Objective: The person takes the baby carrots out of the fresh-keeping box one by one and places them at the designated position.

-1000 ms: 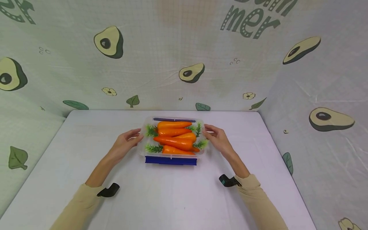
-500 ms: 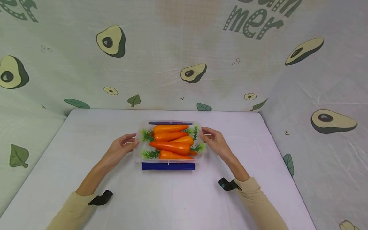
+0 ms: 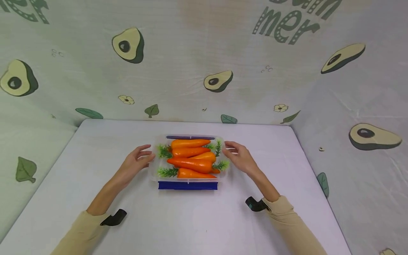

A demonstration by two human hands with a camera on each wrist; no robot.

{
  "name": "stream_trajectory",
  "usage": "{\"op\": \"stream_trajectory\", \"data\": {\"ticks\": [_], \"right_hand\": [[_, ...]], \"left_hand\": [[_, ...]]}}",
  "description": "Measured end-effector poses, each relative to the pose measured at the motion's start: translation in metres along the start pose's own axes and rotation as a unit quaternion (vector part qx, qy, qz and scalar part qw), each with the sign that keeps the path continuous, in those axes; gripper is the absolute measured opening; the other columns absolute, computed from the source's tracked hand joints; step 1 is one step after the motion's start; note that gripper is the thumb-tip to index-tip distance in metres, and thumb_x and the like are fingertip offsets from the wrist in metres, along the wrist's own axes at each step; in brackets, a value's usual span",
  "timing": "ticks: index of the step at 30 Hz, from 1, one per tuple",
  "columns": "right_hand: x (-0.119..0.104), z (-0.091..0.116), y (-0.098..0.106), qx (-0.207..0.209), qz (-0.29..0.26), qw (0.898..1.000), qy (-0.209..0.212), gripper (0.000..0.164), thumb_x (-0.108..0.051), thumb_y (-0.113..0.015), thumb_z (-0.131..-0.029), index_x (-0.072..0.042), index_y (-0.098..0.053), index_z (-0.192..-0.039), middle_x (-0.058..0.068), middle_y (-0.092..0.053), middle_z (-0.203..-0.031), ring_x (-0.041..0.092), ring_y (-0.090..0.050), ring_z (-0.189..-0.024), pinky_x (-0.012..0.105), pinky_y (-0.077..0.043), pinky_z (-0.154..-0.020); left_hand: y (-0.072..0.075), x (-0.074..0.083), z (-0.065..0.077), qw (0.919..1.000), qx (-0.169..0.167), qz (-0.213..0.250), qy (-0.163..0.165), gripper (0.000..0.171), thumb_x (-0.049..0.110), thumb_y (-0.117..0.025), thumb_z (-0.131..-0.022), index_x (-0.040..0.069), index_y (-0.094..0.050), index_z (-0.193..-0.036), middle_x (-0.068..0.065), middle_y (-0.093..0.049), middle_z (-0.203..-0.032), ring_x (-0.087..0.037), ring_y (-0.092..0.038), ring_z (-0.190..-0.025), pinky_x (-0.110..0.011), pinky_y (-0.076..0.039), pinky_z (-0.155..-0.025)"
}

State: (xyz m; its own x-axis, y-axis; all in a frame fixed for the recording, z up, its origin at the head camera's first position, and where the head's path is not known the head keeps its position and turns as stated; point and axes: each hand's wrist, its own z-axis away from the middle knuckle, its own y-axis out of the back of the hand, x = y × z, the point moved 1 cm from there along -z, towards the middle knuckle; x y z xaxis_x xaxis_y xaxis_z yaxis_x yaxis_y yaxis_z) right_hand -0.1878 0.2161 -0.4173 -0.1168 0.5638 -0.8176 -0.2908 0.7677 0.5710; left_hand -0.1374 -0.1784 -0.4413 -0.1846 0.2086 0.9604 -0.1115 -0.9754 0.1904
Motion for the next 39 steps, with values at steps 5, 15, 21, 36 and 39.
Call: {"op": "stream_trajectory", "data": {"ticks": [5,15,21,36,39], "right_hand": [[-0.012,0.000,0.005,0.014,0.022,0.999,0.025,0.050,-0.020,-0.061,-0.105,0.004,-0.049,-0.148,0.026,-0.052,-0.146,0.044,-0.056,-0.127,0.055,-0.048,-0.105],[-0.047,-0.006,-0.008,-0.008,0.086,0.985,0.149,0.045,-0.010,-0.072,-0.097,0.007,-0.059,-0.135,0.027,-0.058,-0.134,0.044,-0.058,-0.116,0.058,-0.051,-0.100],[-0.064,-0.007,-0.021,-0.064,0.125,0.968,0.206,0.044,-0.015,-0.073,-0.096,0.006,-0.061,-0.133,0.025,-0.061,-0.130,0.042,-0.059,-0.107,0.056,-0.054,-0.090],[-0.075,-0.006,-0.049,-0.169,0.184,0.942,0.223,0.044,-0.020,-0.074,-0.097,0.000,-0.063,-0.135,0.013,-0.064,-0.133,0.032,-0.058,-0.121,0.052,-0.047,-0.106],[-0.074,-0.007,-0.050,-0.172,0.197,0.939,0.225,0.040,-0.021,-0.073,-0.098,-0.001,-0.065,-0.132,0.012,-0.066,-0.130,0.031,-0.058,-0.120,0.053,-0.046,-0.107]], "left_hand": [[0.001,0.004,-0.009,0.9998,-0.001,0.017,-0.005,0.072,0.034,-0.066,-0.102,0.009,-0.032,-0.160,-0.022,-0.042,-0.152,-0.038,-0.056,-0.128,-0.045,-0.050,-0.105],[0.006,0.007,-0.021,0.9996,-0.020,0.019,-0.010,0.064,0.028,-0.066,-0.103,0.005,-0.041,-0.156,-0.023,-0.043,-0.152,-0.039,-0.054,-0.131,-0.050,-0.044,-0.111],[0.006,0.004,-0.025,0.9992,-0.033,0.020,-0.010,0.064,0.028,-0.067,-0.102,0.003,-0.042,-0.155,-0.024,-0.038,-0.155,-0.038,-0.049,-0.136,-0.050,-0.041,-0.114],[0.006,0.001,-0.025,0.9985,-0.036,0.039,-0.011,0.066,0.029,-0.069,-0.101,0.005,-0.042,-0.156,-0.021,-0.040,-0.156,-0.036,-0.048,-0.137,-0.049,-0.039,-0.115],[0.007,0.000,-0.025,0.9985,-0.035,0.042,-0.010,0.065,0.030,-0.069,-0.101,0.005,-0.043,-0.156,-0.021,-0.040,-0.156,-0.036,-0.049,-0.137,-0.049,-0.039,-0.115]]}}
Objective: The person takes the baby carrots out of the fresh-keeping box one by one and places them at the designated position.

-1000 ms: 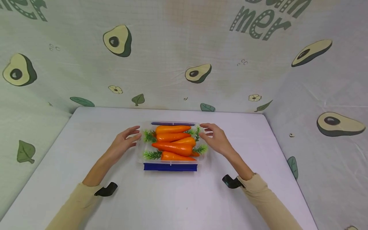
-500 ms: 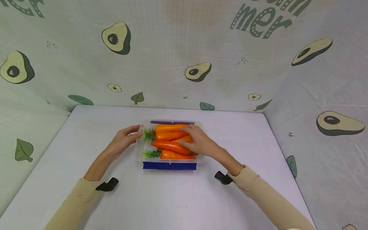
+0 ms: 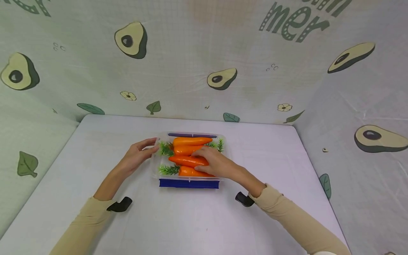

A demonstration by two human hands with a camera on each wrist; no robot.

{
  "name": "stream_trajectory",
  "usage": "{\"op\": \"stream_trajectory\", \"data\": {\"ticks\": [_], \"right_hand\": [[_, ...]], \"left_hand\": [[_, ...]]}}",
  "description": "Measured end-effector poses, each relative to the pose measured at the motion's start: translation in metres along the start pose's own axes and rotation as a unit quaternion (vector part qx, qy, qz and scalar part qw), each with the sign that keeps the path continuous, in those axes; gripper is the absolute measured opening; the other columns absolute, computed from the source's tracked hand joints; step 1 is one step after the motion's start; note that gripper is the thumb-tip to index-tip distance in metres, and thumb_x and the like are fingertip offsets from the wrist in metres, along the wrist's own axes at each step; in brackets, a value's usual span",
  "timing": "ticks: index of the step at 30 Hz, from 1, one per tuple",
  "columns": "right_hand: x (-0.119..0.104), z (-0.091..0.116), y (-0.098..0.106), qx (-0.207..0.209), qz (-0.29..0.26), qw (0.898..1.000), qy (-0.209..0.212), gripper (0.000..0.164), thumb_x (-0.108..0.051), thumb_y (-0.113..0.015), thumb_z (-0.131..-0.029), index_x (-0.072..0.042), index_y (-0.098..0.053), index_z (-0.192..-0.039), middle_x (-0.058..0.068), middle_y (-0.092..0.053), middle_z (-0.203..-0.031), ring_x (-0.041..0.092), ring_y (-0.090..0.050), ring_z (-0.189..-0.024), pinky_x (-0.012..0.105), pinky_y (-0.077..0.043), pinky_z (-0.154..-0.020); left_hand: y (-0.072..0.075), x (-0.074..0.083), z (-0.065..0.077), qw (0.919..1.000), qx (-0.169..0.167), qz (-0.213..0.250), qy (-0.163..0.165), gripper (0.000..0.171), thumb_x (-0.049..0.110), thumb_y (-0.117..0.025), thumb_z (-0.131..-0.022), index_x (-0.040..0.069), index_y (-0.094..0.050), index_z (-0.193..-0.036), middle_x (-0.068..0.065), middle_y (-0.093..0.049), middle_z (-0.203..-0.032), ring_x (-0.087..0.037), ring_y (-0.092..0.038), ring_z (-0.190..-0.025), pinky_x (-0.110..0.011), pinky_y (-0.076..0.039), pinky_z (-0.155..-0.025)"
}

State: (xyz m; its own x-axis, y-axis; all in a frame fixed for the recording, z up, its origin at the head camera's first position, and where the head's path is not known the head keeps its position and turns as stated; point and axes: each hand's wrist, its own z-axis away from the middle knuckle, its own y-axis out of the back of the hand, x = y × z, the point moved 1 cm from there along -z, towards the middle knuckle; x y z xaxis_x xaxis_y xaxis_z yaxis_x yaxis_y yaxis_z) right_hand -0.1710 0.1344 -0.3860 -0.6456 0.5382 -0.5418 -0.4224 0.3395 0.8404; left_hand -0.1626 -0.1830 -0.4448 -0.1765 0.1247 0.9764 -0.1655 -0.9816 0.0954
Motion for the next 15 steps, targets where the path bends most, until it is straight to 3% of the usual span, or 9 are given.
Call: {"op": "stream_trajectory", "data": {"ticks": [9,15], "right_hand": [[0.001,0.001,0.006,0.007,-0.001,1.000,0.007,0.040,-0.023,-0.074,-0.097,0.000,-0.068,-0.130,0.011,-0.069,-0.124,0.026,-0.062,-0.108,0.046,-0.053,-0.098],[-0.001,0.001,0.018,0.033,-0.012,0.999,0.002,0.043,-0.019,-0.077,-0.094,0.002,-0.067,-0.130,0.011,-0.070,-0.119,0.023,-0.061,-0.098,0.038,-0.057,-0.086]], "left_hand": [[-0.001,-0.001,-0.001,0.9999,-0.004,0.012,0.003,0.065,0.029,-0.069,-0.101,0.005,-0.043,-0.156,-0.021,-0.039,-0.156,-0.034,-0.050,-0.136,-0.049,-0.039,-0.115],[0.001,-0.001,0.000,0.9999,-0.001,0.013,0.003,0.065,0.029,-0.069,-0.101,0.006,-0.043,-0.156,-0.020,-0.039,-0.156,-0.034,-0.050,-0.135,-0.049,-0.039,-0.115]]}}
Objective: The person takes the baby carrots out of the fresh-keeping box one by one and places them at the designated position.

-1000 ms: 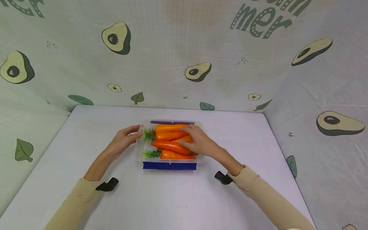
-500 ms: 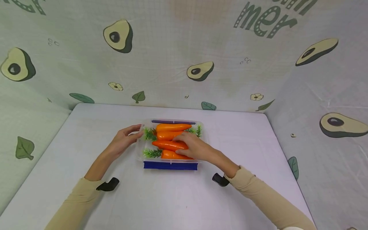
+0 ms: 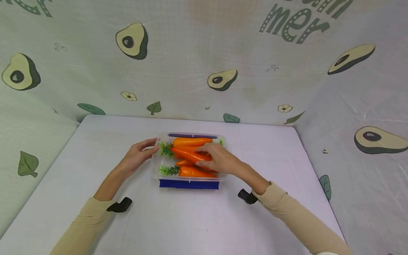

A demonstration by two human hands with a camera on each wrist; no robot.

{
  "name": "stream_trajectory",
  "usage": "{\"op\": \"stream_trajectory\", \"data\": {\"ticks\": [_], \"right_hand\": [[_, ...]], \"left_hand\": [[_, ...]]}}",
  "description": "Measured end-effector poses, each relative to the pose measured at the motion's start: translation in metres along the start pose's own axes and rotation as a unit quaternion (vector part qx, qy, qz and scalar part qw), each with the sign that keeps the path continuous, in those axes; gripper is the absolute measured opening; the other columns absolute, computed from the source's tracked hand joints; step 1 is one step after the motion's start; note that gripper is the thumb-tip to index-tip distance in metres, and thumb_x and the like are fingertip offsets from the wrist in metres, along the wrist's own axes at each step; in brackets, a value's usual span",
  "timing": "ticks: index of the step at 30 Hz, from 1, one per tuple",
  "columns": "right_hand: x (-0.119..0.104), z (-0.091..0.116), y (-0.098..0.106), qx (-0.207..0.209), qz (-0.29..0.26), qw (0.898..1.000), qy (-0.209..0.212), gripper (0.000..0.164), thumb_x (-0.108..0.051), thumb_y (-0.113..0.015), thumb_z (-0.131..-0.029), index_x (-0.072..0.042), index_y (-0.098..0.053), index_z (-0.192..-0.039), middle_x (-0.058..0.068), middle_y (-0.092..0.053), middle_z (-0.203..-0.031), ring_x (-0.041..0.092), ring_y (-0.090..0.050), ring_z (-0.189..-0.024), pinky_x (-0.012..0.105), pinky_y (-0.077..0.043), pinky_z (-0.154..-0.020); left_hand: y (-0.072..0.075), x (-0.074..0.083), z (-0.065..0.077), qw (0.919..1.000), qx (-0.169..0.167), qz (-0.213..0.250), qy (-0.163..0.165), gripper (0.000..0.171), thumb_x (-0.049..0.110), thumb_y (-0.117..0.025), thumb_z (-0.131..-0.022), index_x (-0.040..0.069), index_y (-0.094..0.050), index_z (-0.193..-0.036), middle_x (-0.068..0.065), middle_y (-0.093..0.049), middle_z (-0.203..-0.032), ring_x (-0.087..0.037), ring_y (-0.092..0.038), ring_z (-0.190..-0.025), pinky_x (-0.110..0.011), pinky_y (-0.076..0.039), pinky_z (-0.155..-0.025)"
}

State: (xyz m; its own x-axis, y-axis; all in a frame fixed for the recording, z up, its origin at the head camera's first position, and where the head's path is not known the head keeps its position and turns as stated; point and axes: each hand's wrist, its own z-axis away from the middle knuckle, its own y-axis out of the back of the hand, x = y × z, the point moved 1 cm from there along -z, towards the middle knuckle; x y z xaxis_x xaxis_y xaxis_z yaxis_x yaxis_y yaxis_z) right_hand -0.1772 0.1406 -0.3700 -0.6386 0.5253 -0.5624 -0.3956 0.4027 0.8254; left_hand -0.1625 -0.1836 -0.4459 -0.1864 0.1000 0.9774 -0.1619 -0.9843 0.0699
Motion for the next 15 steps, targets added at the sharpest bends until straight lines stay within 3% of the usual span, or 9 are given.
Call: {"op": "stream_trajectory", "data": {"ticks": [15], "right_hand": [[0.005,0.005,0.036,0.074,-0.031,0.996,-0.027,0.045,-0.020,-0.081,-0.091,0.002,-0.069,-0.129,0.011,-0.073,-0.115,0.025,-0.068,-0.102,0.044,-0.061,-0.083]], "left_hand": [[0.000,0.001,0.000,1.0000,-0.002,-0.006,-0.003,0.066,0.029,-0.068,-0.102,0.004,-0.041,-0.157,-0.022,-0.038,-0.157,-0.035,-0.050,-0.134,-0.049,-0.040,-0.115]]}}
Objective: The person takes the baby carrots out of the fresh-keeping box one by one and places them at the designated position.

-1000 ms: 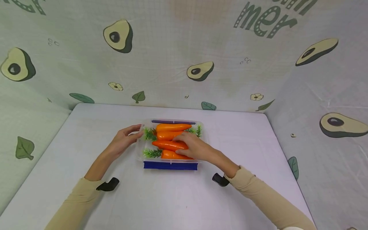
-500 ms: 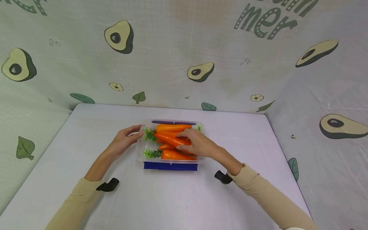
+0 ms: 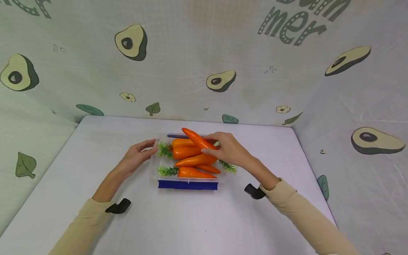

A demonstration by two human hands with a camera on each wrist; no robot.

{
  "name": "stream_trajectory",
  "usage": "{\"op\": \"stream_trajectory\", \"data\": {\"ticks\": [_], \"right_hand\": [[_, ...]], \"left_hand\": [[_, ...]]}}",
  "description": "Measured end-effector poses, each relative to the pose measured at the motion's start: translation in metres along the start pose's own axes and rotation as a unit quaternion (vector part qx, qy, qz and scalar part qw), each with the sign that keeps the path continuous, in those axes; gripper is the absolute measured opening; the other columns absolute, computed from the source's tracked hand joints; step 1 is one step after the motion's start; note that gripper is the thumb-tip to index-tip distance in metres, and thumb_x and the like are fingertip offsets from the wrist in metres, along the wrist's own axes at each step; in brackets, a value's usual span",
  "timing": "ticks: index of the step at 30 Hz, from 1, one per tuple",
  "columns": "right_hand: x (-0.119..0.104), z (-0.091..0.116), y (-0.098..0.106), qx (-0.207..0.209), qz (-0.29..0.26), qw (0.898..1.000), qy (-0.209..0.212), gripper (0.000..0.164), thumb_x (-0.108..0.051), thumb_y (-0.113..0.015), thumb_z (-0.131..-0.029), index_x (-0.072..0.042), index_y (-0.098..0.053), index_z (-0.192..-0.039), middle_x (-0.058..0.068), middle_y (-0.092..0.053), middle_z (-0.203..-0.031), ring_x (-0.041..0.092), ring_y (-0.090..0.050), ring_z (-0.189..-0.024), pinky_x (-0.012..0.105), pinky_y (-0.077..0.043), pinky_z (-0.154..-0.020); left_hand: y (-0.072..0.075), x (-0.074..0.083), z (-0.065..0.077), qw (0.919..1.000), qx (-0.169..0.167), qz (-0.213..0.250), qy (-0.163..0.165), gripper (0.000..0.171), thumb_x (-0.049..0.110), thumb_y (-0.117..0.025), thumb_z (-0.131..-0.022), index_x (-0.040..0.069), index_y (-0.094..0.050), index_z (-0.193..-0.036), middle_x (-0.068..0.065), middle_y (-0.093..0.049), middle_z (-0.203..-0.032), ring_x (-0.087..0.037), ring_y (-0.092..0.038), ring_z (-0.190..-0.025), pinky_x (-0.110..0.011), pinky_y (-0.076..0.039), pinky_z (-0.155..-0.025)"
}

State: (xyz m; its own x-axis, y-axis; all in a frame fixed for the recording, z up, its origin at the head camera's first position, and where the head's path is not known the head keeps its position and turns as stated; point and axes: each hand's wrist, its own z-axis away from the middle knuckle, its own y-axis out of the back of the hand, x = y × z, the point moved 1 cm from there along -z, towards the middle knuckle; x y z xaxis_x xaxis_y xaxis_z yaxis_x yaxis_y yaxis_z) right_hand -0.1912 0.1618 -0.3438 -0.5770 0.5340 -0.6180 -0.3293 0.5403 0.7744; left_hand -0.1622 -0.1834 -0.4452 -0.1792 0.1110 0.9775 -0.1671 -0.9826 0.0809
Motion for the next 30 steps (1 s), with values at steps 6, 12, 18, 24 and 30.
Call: {"op": "stream_trajectory", "data": {"ticks": [6,12,18,24,30], "right_hand": [[0.008,0.004,0.014,0.038,-0.007,0.999,-0.033,0.043,-0.019,-0.081,-0.091,0.002,-0.069,-0.128,0.012,-0.073,-0.112,0.026,-0.069,-0.103,0.037,-0.062,-0.081],[0.024,0.011,0.026,0.083,0.010,0.994,-0.063,0.046,-0.018,-0.081,-0.091,0.003,-0.068,-0.130,0.016,-0.073,-0.113,0.029,-0.070,-0.103,0.042,-0.062,-0.080],[0.039,0.020,0.033,0.116,0.029,0.989,-0.091,0.046,-0.021,-0.079,-0.094,0.003,-0.067,-0.131,0.019,-0.073,-0.114,0.032,-0.069,-0.102,0.048,-0.061,-0.080],[0.057,0.028,0.035,0.146,0.033,0.980,-0.131,0.046,-0.027,-0.076,-0.096,0.000,-0.068,-0.132,0.020,-0.072,-0.117,0.037,-0.069,-0.106,0.052,-0.059,-0.083],[0.079,0.036,0.029,0.163,0.024,0.973,-0.162,0.048,-0.031,-0.074,-0.097,0.000,-0.068,-0.132,0.020,-0.072,-0.119,0.038,-0.068,-0.108,0.052,-0.054,-0.086]], "left_hand": [[0.000,0.000,0.000,1.0000,0.000,0.001,0.002,0.067,0.029,-0.068,-0.101,0.004,-0.041,-0.157,-0.022,-0.038,-0.157,-0.036,-0.049,-0.135,-0.049,-0.039,-0.115],[0.000,0.000,0.000,1.0000,-0.001,0.004,0.003,0.066,0.029,-0.068,-0.101,0.005,-0.041,-0.157,-0.022,-0.038,-0.157,-0.035,-0.049,-0.135,-0.049,-0.039,-0.115],[-0.001,0.001,0.001,1.0000,-0.003,0.004,0.003,0.065,0.029,-0.067,-0.102,0.006,-0.041,-0.157,-0.022,-0.038,-0.157,-0.034,-0.049,-0.135,-0.048,-0.039,-0.115],[0.000,0.000,-0.001,1.0000,-0.001,0.007,0.002,0.065,0.028,-0.067,-0.102,0.005,-0.041,-0.157,-0.021,-0.039,-0.157,-0.033,-0.049,-0.135,-0.048,-0.041,-0.114],[0.000,-0.003,-0.001,0.9999,0.000,0.009,0.005,0.065,0.029,-0.067,-0.102,0.005,-0.041,-0.157,-0.020,-0.039,-0.156,-0.032,-0.049,-0.135,-0.047,-0.041,-0.114]]}}
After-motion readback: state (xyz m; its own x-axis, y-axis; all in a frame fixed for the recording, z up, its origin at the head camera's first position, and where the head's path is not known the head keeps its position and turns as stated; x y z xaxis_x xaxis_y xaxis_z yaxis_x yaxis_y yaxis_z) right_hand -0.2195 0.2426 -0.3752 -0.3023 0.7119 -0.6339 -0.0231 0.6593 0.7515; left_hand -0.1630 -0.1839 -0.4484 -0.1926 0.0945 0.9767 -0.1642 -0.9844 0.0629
